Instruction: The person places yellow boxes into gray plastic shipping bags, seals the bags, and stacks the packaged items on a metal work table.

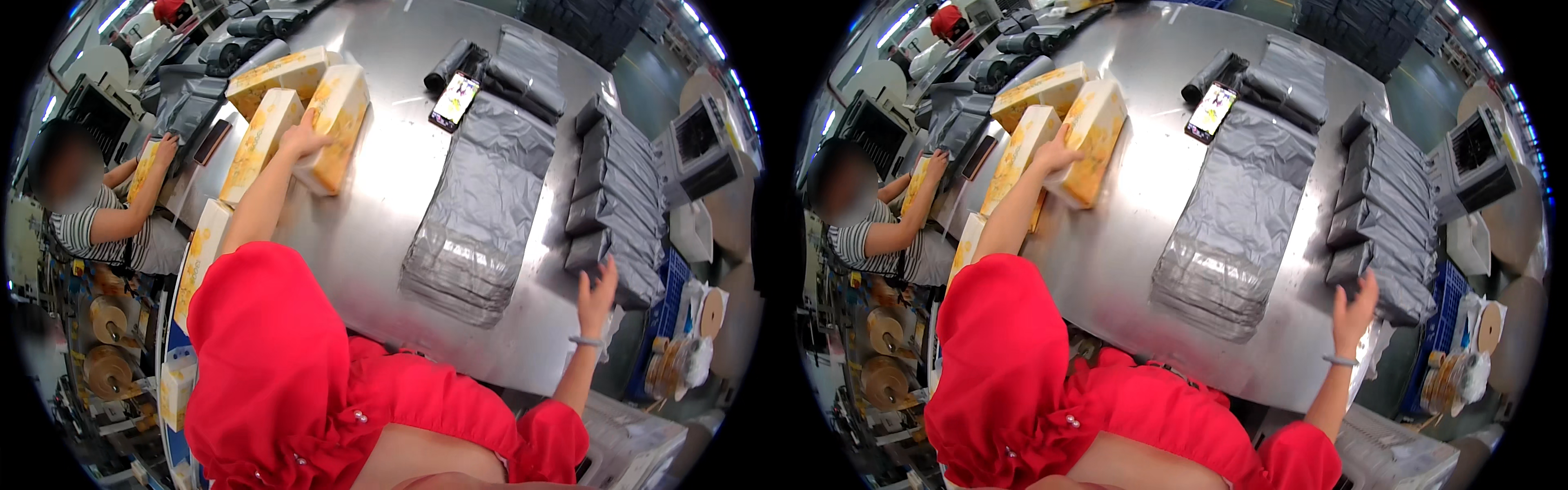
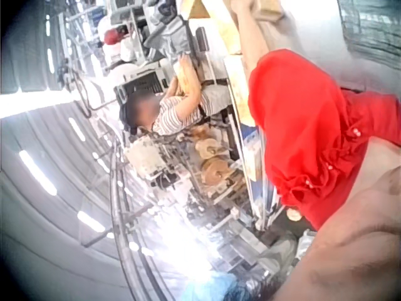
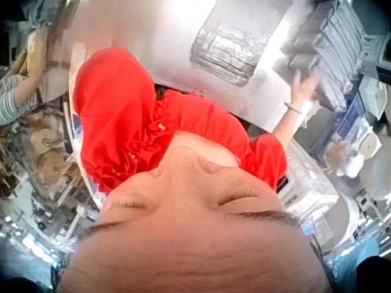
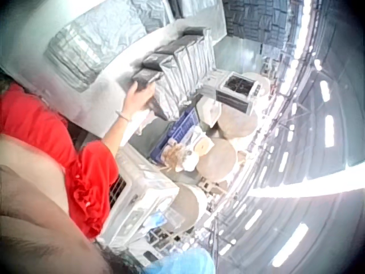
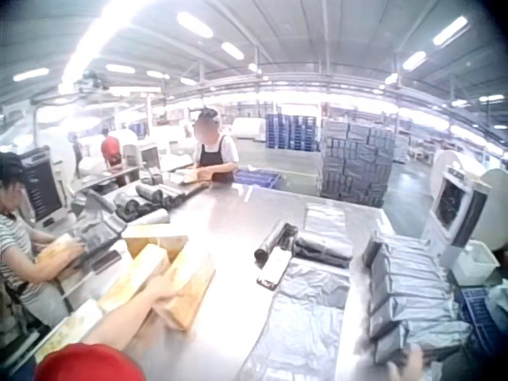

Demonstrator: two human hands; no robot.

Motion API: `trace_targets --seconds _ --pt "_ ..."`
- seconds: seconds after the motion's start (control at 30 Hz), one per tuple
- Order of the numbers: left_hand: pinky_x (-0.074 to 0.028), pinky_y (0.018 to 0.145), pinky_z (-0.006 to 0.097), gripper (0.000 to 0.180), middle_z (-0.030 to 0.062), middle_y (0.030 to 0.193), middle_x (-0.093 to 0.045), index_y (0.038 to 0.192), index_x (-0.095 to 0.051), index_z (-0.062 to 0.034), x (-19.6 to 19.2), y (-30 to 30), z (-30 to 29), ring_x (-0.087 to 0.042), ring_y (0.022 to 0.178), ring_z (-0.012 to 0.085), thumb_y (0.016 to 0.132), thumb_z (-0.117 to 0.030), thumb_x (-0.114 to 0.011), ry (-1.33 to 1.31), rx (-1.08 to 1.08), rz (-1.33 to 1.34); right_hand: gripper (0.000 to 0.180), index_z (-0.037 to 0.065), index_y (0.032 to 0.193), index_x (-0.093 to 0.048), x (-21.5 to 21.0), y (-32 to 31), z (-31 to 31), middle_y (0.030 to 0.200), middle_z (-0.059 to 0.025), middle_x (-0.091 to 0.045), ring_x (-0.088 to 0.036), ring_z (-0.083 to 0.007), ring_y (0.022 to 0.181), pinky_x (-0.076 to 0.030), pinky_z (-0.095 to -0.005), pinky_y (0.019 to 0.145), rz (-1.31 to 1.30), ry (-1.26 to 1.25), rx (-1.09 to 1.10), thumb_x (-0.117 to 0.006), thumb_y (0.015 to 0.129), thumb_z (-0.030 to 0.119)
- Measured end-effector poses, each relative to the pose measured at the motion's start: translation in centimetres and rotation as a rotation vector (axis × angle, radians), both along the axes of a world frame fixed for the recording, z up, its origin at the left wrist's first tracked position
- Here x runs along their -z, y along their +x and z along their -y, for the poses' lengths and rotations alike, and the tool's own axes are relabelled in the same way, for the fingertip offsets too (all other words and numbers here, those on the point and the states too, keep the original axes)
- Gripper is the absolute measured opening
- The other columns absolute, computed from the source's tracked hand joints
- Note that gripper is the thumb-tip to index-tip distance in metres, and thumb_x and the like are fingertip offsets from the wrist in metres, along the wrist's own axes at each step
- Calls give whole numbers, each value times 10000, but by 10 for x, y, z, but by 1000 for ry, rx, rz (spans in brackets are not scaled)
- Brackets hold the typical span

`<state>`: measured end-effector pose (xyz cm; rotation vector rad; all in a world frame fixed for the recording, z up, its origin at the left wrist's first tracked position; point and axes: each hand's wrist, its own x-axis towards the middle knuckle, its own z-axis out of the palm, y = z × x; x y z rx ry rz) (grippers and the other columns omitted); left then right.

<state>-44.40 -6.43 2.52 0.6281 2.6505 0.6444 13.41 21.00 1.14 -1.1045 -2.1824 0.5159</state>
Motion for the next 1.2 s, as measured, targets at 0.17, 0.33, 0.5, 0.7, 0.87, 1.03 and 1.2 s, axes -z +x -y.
trace_targets --seconds 0.17,0.33,0.5,0.7,0.87,1.03,1.2 --pt "-436 924 372 739 129 1256 -512 1399 -277 -93 -6 87 -28 -523 1121 231 804 -361 -625 759 -117 985 443 -20 1289 -447 7 -95 49 1264 -126 -493 -563 -184 1052 -487 -307 842 -327 -613 -218 -584 883 94" --pt "-434 977 371 611 115 1288 -513 1363 -353 -71 25 244 -3 -489 1197 222 876 -363 -576 905 41 1174 536 -50 1359 -349 26 -135 103 1364 -159 -423 -398 -253 1279 -344 -372 1044 -742 -945 -254 -447 973 310" --pt "-453 912 371 426 117 1272 -515 1190 -533 -35 40 258 11 -510 1155 225 819 -212 -645 58 638 605 449 -61 1290 -402 38 -70 157 1287 -167 -485 -476 -275 1186 -376 -376 998 -477 -774 -97 -430 971 255" --pt "-500 750 352 263 122 961 -632 1010 -592 -30 110 240 -99 -607 880 299 775 -148 -593 117 1015 -641 273 6 1112 -522 90 -91 70 1023 -179 -592 -607 -292 926 -501 -370 739 -168 -288 -221 -506 903 180" --pt "-504 729 353 180 131 864 -628 951 -583 -28 65 203 -143 -615 804 307 824 -153 -555 204 529 275 90 77 903 -556 82 -126 29 895 -107 -607 -579 -340 827 -475 -434 665 330 -53 -212 -553 837 137" --pt "-527 660 380 133 108 855 -596 908 -564 -3 96 238 -96 -627 789 295 813 -76 -505 377 904 -536 68 35 873 -550 90 -128 42 845 -164 -588 -577 -376 794 -479 -405 667 -209 -136 -252 -567 810 57" --pt "-499 688 430 156 143 795 -541 915 -537 -33 113 226 -114 -586 739 361 788 -124 -530 106 936 -500 150 21 923 -536 81 -107 36 843 -185 -564 -578 -359 796 -474 -410 697 19 -275 -375 -593 793 70"
